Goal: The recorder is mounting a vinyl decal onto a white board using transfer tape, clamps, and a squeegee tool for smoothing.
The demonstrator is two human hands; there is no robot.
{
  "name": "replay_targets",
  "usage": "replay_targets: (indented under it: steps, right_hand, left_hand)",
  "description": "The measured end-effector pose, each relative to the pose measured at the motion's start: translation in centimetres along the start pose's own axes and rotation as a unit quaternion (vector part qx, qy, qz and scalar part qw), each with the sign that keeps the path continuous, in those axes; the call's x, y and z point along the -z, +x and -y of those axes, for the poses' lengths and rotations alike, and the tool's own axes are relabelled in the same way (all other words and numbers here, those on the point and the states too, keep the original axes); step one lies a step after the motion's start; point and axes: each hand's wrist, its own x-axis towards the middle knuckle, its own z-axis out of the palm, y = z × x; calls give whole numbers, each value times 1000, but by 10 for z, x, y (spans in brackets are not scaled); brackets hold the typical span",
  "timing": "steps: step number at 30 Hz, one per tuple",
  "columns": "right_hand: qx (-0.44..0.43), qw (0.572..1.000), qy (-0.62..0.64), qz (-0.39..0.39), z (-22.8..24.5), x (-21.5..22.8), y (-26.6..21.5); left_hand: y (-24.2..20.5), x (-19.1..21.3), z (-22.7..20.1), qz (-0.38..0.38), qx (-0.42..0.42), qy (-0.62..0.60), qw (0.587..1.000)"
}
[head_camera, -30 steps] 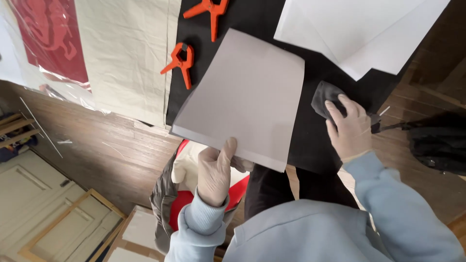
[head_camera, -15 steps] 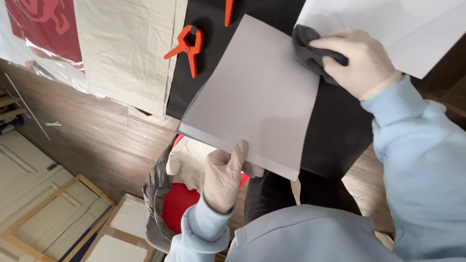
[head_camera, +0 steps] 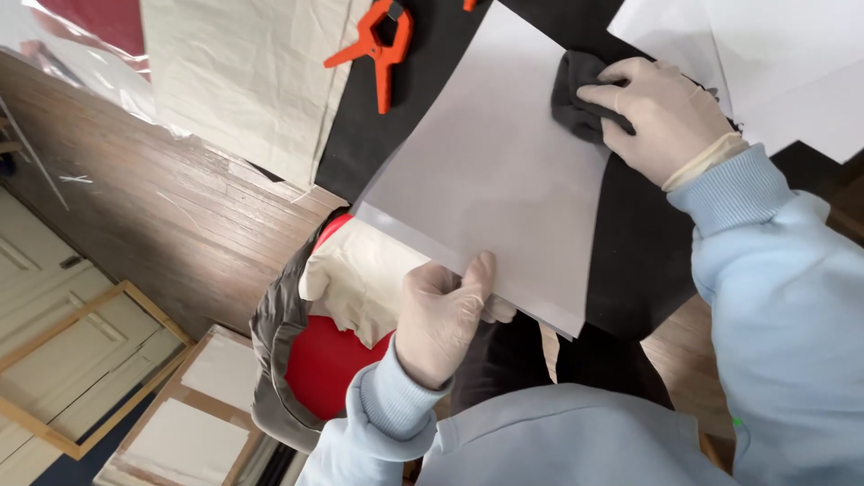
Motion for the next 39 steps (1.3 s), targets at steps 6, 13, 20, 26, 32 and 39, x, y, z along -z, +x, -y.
replay_targets:
  steps: [6,13,20,26,32,39]
  right_hand:
    - [-35,994,34,100,-2,11,-3]
    - [-52,982,166,69,-41,51,-23]
    - [-59,959,268,-73,-18,61,6]
    - [55,988,69,-130,12,-18,13]
    - [59,989,-60,-122,11,-40,8]
    - [83,984,-113,-105,20,-45,10]
  left_hand:
    - [7,11,16,47,-81,-40,995]
    - [5,3,3,-1,-13,-1,1000]
    - [4,8,10,17,-15,-52,998]
    - [6,8,12,7,-27,-33,999]
    - [14,13,15,-8,-20,-7,1000]
    - [25,12,24,-31,15,11,999]
